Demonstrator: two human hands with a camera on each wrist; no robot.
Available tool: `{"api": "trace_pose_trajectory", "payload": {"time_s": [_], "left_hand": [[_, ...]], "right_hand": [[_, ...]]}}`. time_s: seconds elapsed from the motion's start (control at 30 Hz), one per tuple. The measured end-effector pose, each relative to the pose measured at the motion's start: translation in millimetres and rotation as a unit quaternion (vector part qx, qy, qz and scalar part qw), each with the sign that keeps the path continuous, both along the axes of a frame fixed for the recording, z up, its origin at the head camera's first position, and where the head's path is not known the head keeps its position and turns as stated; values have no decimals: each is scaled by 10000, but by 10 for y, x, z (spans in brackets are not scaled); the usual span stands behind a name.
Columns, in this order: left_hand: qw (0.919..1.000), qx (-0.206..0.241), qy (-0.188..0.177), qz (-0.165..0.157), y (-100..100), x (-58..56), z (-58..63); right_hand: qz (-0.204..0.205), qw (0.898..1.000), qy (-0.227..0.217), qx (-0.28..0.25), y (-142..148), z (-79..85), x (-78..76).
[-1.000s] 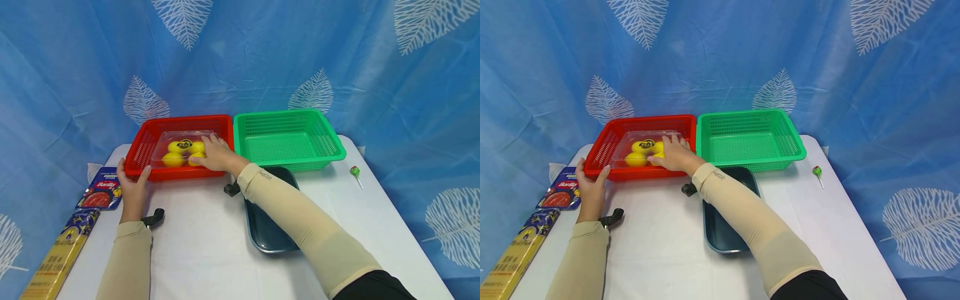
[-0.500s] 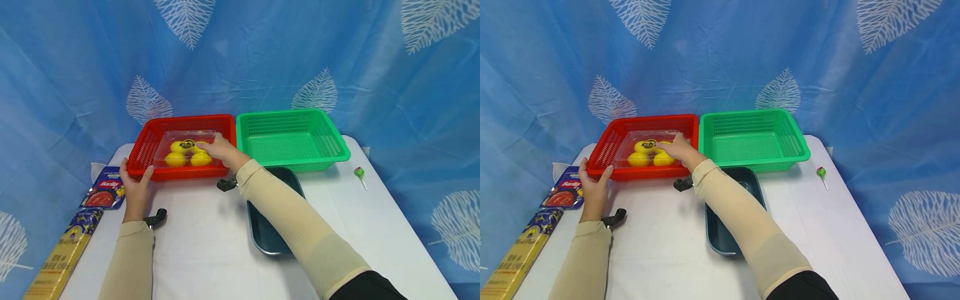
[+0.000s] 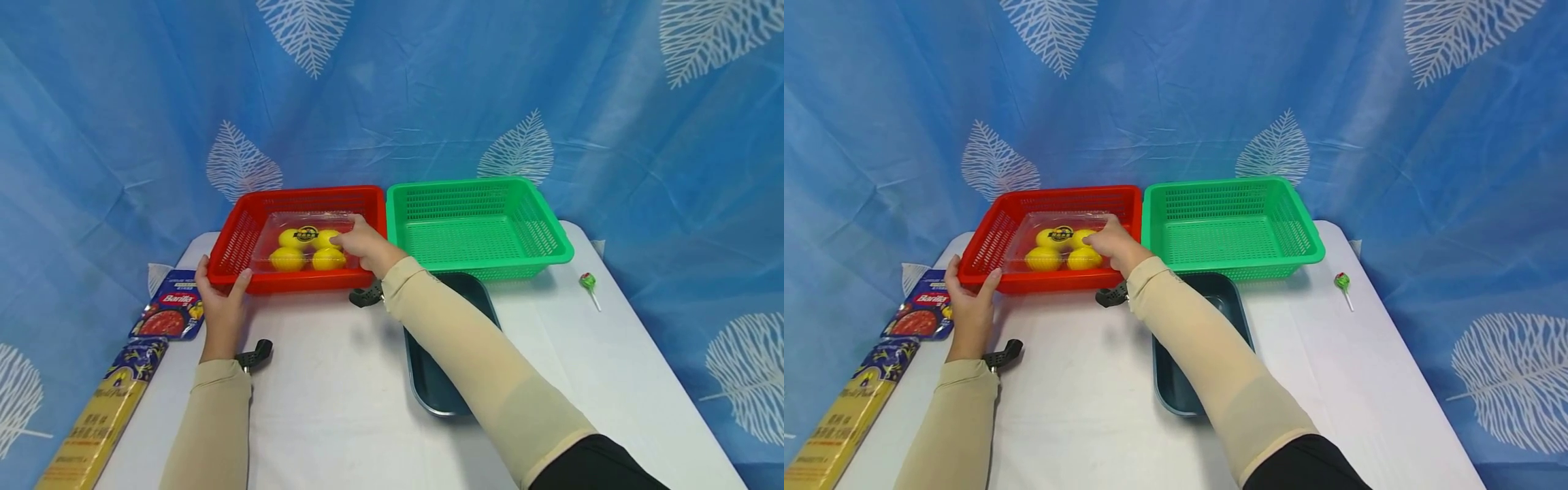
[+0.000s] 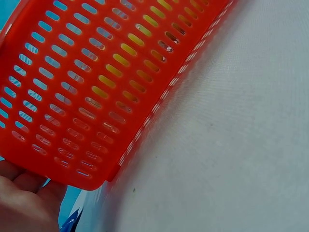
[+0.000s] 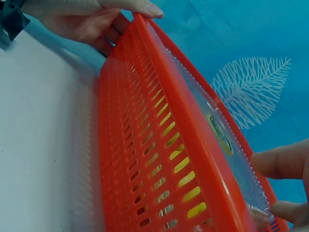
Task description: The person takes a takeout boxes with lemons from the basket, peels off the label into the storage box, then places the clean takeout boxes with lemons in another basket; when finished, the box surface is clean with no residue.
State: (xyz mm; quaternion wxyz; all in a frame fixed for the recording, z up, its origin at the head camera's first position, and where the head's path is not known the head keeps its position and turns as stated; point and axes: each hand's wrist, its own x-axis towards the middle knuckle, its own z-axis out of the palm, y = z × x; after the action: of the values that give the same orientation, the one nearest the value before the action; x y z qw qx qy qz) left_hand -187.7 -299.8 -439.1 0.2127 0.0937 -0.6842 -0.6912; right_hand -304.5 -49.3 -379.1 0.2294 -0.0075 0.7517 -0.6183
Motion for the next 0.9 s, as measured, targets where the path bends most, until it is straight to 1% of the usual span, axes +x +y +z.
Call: {"api": "trace_pose_trajectory", "payload": {"time_s": [0.2,0.4,0.53,0.73,0.9], "left_hand": [[10000,-51,-44,7,26,19,0],[10000,-54,-13,-13,46,31,16],[10000,-83,-20,11,40,32,21],[10000,-22,-16,21,27,24,15],[10000,30,36,-30,14,16,10]], "right_hand": [[-59,9997,-219,-131,-18,-48,-12],[-167,9992,-306,-171,-32,-70,-26],[-105,9990,-339,-264,-37,-67,-47],[16,9991,-375,-202,-36,-40,-59],[8,9988,-447,-187,-41,-25,-53]]}}
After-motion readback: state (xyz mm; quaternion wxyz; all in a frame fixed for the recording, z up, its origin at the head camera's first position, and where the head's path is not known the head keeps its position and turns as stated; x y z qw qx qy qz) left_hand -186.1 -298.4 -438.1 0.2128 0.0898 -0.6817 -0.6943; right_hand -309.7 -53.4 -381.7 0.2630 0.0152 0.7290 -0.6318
